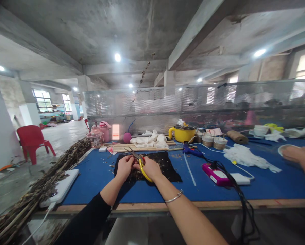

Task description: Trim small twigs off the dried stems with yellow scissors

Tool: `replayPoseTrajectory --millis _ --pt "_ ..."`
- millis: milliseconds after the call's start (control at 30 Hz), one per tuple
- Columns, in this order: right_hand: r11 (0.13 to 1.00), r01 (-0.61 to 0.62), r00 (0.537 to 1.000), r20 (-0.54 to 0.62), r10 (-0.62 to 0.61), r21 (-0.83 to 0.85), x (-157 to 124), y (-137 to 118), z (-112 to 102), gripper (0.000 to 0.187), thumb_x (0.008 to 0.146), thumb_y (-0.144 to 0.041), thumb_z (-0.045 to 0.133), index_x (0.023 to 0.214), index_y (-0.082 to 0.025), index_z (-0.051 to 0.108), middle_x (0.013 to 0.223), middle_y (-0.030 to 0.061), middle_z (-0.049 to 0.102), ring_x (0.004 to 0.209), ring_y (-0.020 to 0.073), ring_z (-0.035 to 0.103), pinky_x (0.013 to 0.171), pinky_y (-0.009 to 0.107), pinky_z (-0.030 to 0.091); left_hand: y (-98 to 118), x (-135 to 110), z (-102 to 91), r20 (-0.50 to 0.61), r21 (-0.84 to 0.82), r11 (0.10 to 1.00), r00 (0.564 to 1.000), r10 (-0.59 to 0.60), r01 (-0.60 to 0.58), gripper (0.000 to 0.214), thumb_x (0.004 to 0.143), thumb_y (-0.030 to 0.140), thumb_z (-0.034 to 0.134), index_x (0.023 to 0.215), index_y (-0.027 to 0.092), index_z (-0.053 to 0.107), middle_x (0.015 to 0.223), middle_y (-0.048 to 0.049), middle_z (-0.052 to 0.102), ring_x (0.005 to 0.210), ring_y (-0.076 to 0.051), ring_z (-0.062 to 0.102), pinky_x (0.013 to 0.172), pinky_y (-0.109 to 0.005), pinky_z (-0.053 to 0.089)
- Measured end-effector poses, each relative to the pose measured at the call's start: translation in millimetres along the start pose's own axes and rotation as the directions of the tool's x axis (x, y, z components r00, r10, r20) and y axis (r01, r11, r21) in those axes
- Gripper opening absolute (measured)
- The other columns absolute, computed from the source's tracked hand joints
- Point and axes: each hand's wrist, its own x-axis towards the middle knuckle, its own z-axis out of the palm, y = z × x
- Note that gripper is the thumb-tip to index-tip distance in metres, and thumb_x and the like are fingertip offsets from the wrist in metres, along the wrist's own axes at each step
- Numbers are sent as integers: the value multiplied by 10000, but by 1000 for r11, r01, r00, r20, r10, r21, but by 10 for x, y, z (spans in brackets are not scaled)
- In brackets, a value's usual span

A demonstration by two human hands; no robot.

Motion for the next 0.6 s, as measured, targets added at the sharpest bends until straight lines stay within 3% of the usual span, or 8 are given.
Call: replayPoseTrajectory --millis 133,433,600 --pt "1000 25 1000 2 -25 18 2 17 26 554 658 -655 488 953 -186 488 927 94 623 865 253 589 655 280 375 -26 21 -3 -13 31 998 998 63 -62 192 716 278 516 771 121 613 691 -62 645 585 -125 581 504 -194 439" --pt "997 36 998 43 -38 64 -13 -7 -5 512 703 -601 486 977 -169 484 941 94 616 884 242 582 654 261 368 13 9 22 58 -66 995 996 72 -69 226 699 292 537 807 110 619 726 -64 648 589 -119 572 561 -212 449" --pt "998 16 998 59 -19 53 -16 -22 -32 499 691 -623 485 920 -181 513 902 90 626 857 241 589 631 255 367 -9 22 -11 27 44 992 993 118 -120 234 715 316 514 757 116 626 652 -46 635 575 -122 565 546 -202 437"
